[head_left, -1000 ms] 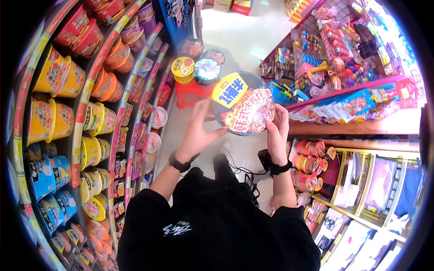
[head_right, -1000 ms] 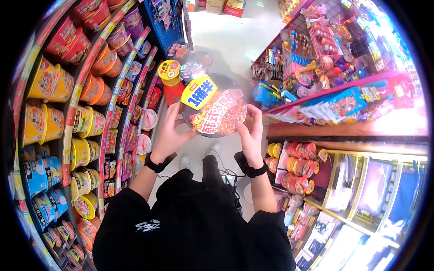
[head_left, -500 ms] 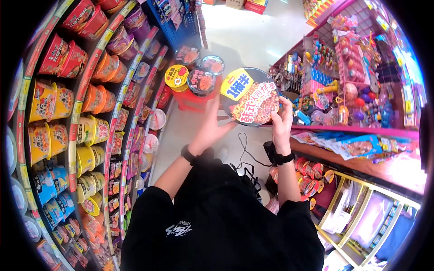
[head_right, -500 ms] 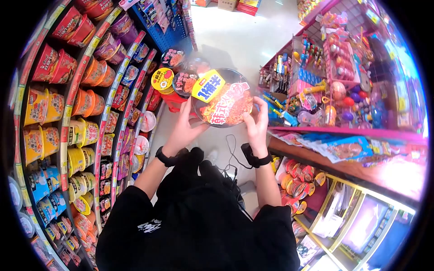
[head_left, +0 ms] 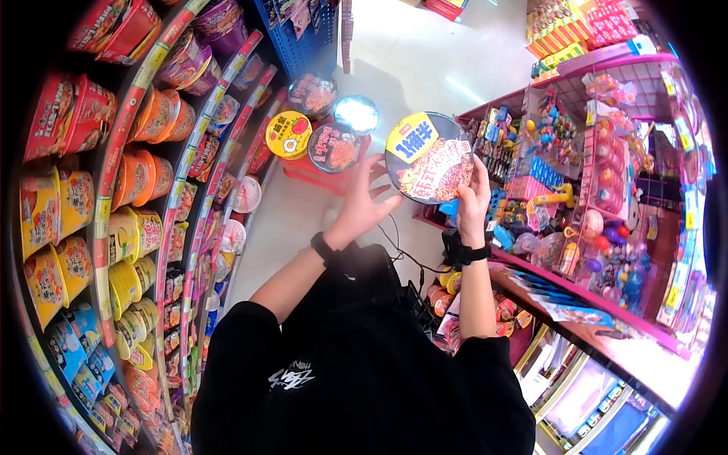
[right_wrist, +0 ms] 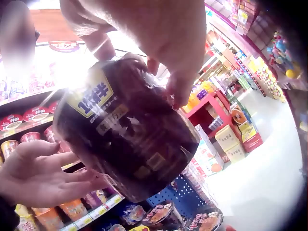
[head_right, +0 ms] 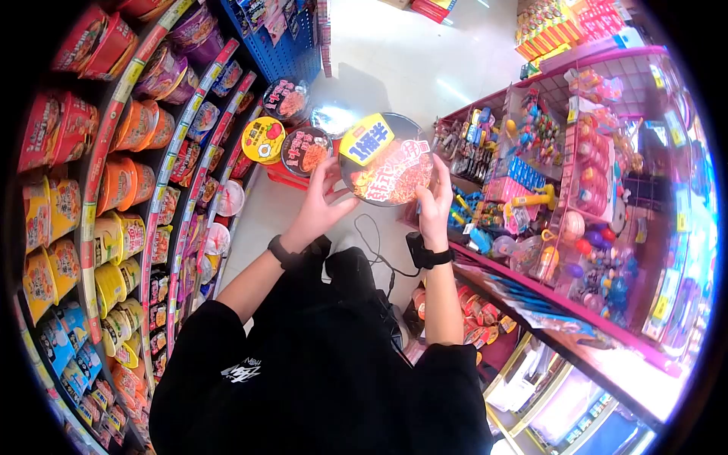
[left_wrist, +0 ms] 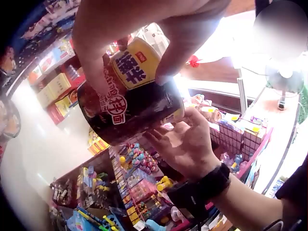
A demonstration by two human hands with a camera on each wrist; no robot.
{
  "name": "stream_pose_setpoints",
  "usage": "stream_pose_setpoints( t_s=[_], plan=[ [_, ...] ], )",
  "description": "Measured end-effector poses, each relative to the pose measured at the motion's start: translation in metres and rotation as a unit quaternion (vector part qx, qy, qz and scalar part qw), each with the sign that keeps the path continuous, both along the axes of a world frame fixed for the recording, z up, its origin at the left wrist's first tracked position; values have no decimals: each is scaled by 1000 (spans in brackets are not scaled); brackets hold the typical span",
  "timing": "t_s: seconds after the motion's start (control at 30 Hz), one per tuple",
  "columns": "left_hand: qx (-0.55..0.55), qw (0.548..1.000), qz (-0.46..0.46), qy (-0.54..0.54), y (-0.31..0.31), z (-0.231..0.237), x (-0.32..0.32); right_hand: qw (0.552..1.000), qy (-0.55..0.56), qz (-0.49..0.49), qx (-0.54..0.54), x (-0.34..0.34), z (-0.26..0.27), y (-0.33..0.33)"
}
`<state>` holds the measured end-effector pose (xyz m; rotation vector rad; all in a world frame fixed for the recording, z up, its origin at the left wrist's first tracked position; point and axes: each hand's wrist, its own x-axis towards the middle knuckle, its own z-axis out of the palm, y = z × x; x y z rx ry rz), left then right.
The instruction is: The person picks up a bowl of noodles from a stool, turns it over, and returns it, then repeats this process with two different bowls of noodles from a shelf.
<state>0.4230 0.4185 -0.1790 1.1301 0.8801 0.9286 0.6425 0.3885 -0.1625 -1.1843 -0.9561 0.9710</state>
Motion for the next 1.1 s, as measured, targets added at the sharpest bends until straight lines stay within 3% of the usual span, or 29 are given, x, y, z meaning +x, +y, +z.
stream_pose_setpoints(
  t_s=[0.17, 0.37, 0.47, 0.87, 1.1],
  plan=[
    [-57, 997, 17, -39, 30, -20, 15, 998, 46, 30, -37, 15, -20, 46],
    [-107, 991, 61, -50, 64, -47, 36, 995, 5, 92, -45, 40, -70, 112],
    [-225, 968, 91, -68, 82, -41, 47, 991, -8, 121, -50, 56, -112, 144],
    [-310, 914, 219, -147, 132, -100, 51, 961, 2, 241, -139, 37, -196, 243],
    [-339, 902, 228, -140, 154, -113, 54, 950, -27, 271, -153, 25, -231, 266]
  ],
)
